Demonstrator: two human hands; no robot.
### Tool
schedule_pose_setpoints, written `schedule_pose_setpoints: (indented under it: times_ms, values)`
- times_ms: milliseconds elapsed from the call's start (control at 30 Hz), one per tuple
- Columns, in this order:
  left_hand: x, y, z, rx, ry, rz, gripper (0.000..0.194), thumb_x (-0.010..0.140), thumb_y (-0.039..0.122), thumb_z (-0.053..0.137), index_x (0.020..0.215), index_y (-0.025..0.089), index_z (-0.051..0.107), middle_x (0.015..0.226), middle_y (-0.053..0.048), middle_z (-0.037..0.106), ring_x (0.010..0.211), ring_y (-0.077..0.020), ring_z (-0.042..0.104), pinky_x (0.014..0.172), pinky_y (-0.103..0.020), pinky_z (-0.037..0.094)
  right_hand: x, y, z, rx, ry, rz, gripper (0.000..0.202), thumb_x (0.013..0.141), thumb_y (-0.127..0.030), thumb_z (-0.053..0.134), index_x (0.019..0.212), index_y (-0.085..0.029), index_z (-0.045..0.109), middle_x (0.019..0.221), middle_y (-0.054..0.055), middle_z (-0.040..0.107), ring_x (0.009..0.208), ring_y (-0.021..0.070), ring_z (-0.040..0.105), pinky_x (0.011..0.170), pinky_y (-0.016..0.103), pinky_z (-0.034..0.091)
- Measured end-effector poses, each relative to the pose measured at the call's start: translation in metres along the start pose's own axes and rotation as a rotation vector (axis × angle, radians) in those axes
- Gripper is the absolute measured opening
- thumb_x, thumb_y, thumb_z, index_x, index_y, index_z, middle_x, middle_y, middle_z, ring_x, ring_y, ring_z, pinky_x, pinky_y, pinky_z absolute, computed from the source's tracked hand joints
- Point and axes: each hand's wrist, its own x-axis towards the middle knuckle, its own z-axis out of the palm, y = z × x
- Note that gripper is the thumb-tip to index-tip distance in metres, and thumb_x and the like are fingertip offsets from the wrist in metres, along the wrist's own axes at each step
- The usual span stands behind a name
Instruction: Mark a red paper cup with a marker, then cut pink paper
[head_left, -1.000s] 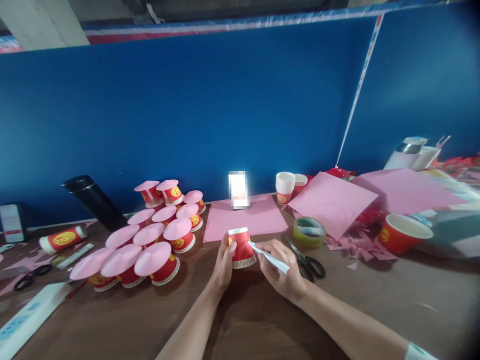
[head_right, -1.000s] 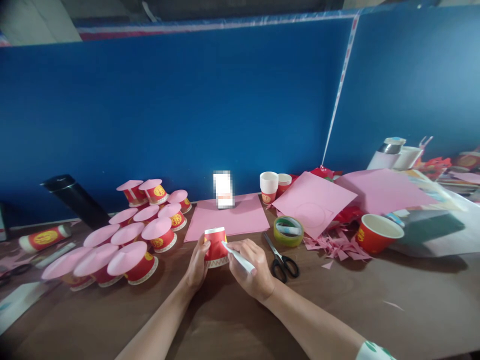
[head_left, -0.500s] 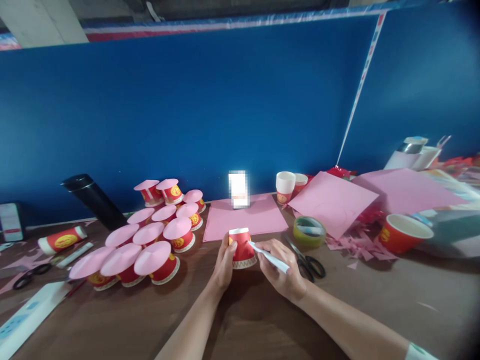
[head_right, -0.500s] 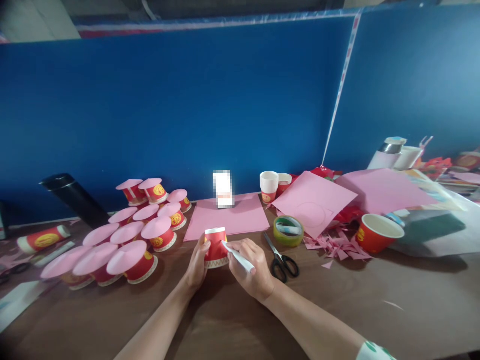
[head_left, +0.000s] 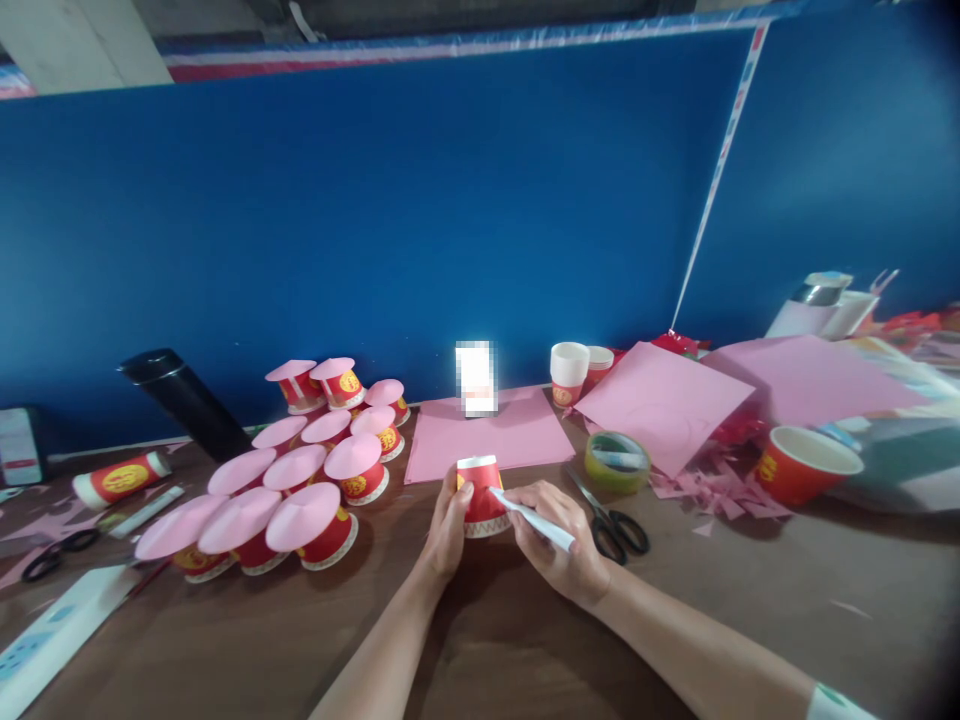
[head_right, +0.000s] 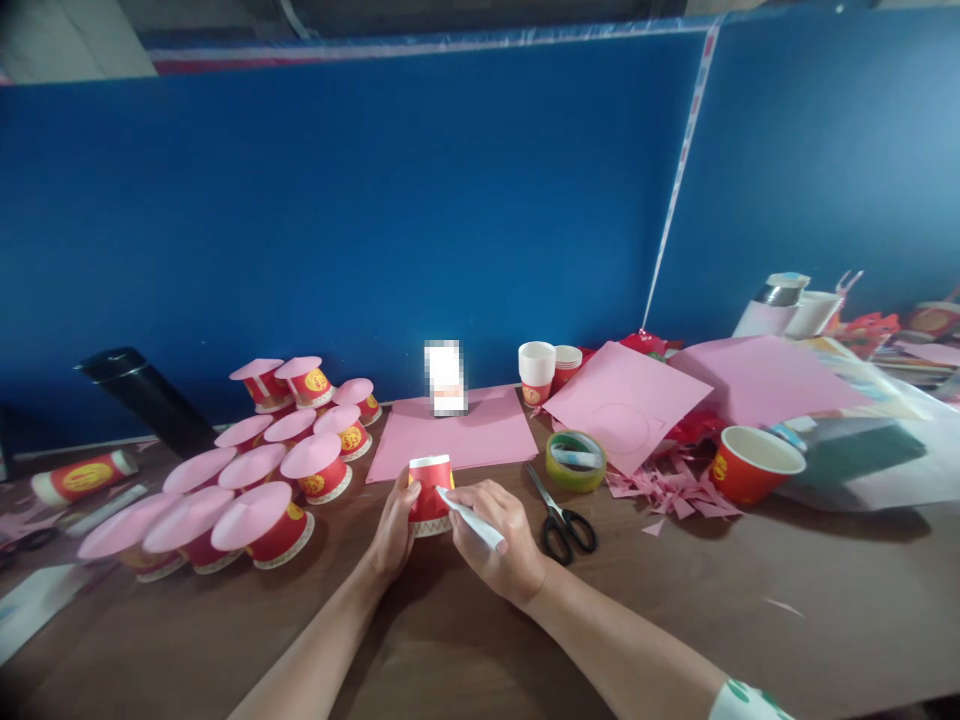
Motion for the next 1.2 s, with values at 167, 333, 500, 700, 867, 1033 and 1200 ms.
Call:
schedule_pose_setpoints:
  times_ms: [167,333,500,700,867,1033,1200]
  values:
    - [-0.0013,0.0006,-0.0006,-0.018,0.006,-0.011,0.036,0.074,0.041,0.055,0.101,0.017,0.055,0.088,-0.005,0.062,0.081,-0.0192,0.058,0.075,-0.031,0.044,-0.0014,0.0021,0.0008,-0.009,0.007,0.004,0.017,0.084,-0.016,0.045,0.093,-0.019,0.059,0.079,0.006,0.064,0.069,0.0157,0.059,0.066,0.029,0.050]
    - [-0.0015,0.0033,0.0005,-0.007,-0.006,-0.002,0.036,0.074,0.040,0.054,0.101,0.017,0.055,0.088,-0.004,0.062,0.081,-0.0193,0.058,0.076,-0.031,0.044,-0.0004,0.0014,0.0004,-0.013,0.017,0.020,0.016,0.083,-0.015,0.046,0.091,-0.019,0.059,0.077,0.005,0.064,0.069,0.0159,0.059,0.065,0.029,0.050]
    - [-0.0027,0.0068,0.0024,-0.004,0.003,0.011,0.036,0.074,0.041,0.054,0.100,0.017,0.056,0.089,-0.005,0.063,0.081,-0.0194,0.058,0.076,-0.031,0.044,-0.0003,0.0027,0.0002,-0.026,0.027,0.021,0.015,0.083,-0.016,0.046,0.089,-0.019,0.059,0.078,0.005,0.065,0.068,0.0158,0.059,0.066,0.029,0.050]
    - [-0.0039,0.0094,0.0027,-0.012,-0.026,0.012,0.035,0.075,0.041,0.053,0.101,0.017,0.056,0.088,-0.004,0.063,0.082,-0.0197,0.058,0.077,-0.030,0.043,-0.0023,0.0074,0.0002,0.000,0.034,0.030,0.014,0.083,-0.015,0.047,0.092,-0.020,0.057,0.082,0.005,0.065,0.071,0.0164,0.060,0.067,0.030,0.050]
    - [-0.0036,0.0089,0.0016,-0.010,-0.031,0.001,0.038,0.075,0.041,0.053,0.104,0.017,0.056,0.090,-0.005,0.063,0.085,-0.0207,0.058,0.078,-0.031,0.043,-0.0023,0.0084,0.0007,-0.021,0.045,0.022,0.013,0.082,-0.014,0.048,0.091,-0.020,0.056,0.081,0.005,0.065,0.070,0.0160,0.059,0.067,0.030,0.049]
    - [-0.0036,0.0077,0.0007,-0.014,-0.019,0.003,0.039,0.074,0.042,0.055,0.103,0.016,0.056,0.091,-0.006,0.064,0.086,-0.0214,0.059,0.080,-0.032,0.043,-0.0016,0.0074,-0.0001,-0.009,0.041,0.028,0.014,0.082,-0.014,0.049,0.092,-0.019,0.056,0.081,0.005,0.065,0.071,0.0160,0.058,0.068,0.030,0.049]
    - [-0.0024,0.0050,0.0002,-0.008,-0.033,0.013,0.037,0.075,0.042,0.054,0.103,0.017,0.056,0.092,-0.005,0.063,0.087,-0.0209,0.058,0.080,-0.031,0.042,-0.0024,0.0064,-0.0012,0.007,0.037,0.052,0.014,0.082,-0.014,0.048,0.092,-0.019,0.057,0.082,0.005,0.065,0.071,0.0157,0.059,0.068,0.029,0.049]
